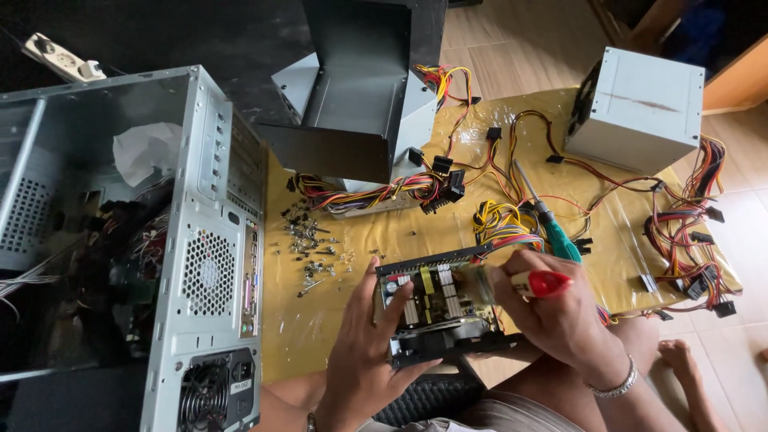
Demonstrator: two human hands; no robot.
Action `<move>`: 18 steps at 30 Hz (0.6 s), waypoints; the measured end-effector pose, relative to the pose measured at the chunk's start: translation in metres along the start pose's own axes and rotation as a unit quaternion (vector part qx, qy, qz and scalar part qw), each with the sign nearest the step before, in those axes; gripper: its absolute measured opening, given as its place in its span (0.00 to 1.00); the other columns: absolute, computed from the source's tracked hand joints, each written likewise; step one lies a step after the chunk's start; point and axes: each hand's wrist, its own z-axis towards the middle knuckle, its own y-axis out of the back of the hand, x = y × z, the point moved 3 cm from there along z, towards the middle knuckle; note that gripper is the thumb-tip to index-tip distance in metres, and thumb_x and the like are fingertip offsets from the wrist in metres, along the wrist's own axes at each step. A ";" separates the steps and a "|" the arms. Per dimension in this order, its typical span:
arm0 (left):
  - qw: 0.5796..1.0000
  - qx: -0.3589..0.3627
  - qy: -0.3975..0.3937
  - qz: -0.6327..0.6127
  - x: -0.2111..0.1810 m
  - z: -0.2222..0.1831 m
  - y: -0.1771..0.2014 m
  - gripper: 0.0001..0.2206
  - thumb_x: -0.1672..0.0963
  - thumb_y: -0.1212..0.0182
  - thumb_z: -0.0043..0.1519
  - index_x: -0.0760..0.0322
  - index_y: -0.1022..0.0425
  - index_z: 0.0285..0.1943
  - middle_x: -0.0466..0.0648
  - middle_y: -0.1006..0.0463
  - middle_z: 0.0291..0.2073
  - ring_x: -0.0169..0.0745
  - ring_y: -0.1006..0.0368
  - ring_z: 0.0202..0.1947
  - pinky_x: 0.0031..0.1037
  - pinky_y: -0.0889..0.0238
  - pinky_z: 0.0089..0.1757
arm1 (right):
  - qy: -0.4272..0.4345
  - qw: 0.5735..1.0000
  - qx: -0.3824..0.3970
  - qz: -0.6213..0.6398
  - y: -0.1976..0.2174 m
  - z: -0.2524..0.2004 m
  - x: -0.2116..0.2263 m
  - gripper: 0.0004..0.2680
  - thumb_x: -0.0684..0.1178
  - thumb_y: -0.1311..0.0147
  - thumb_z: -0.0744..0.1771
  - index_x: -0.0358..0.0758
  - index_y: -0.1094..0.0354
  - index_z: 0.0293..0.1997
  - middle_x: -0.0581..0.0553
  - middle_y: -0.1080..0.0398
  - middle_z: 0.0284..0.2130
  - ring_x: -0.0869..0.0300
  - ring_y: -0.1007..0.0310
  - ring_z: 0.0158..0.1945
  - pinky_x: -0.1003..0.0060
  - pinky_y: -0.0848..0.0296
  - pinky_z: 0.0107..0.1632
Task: Assembling and cleaning a computer power supply unit using a screwdriver and a brush
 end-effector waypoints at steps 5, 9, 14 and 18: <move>0.998 -0.021 -0.062 -0.005 0.001 -0.006 -0.002 0.39 0.45 0.32 0.64 0.40 0.56 0.80 0.77 0.65 0.77 0.82 0.63 0.79 0.65 0.48 0.67 | 0.016 0.998 0.056 -0.023 0.001 0.002 0.001 0.10 0.45 0.48 0.68 0.40 0.43 0.26 0.46 0.42 0.15 0.52 0.45 0.16 0.58 0.45 0.22; 0.997 -0.010 -0.079 0.020 -0.005 -0.005 0.003 0.26 0.50 0.28 0.62 0.49 0.37 0.65 0.76 0.61 0.74 0.80 0.61 0.77 0.69 0.52 0.68 | 0.000 0.991 0.121 -0.049 -0.004 -0.003 -0.013 0.13 0.50 0.46 0.67 0.45 0.44 0.22 0.49 0.42 0.10 0.51 0.50 0.13 0.57 0.48 0.20; 0.995 -0.030 -0.095 0.000 -0.001 -0.009 0.000 0.29 0.50 0.25 0.60 0.46 0.38 0.67 0.75 0.61 0.75 0.81 0.60 0.77 0.69 0.51 0.69 | 0.024 0.996 0.079 -0.015 0.004 0.010 0.004 0.10 0.47 0.47 0.68 0.41 0.43 0.26 0.48 0.39 0.16 0.53 0.45 0.17 0.61 0.43 0.23; 0.996 0.024 -0.081 0.007 0.011 -0.019 -0.009 0.38 0.56 0.13 0.42 0.46 0.32 0.62 0.75 0.64 0.75 0.84 0.65 0.76 0.73 0.50 0.64 | -0.002 0.986 0.166 0.024 0.021 0.012 0.002 0.10 0.48 0.45 0.67 0.43 0.36 0.24 0.52 0.33 0.15 0.59 0.39 0.15 0.64 0.38 0.22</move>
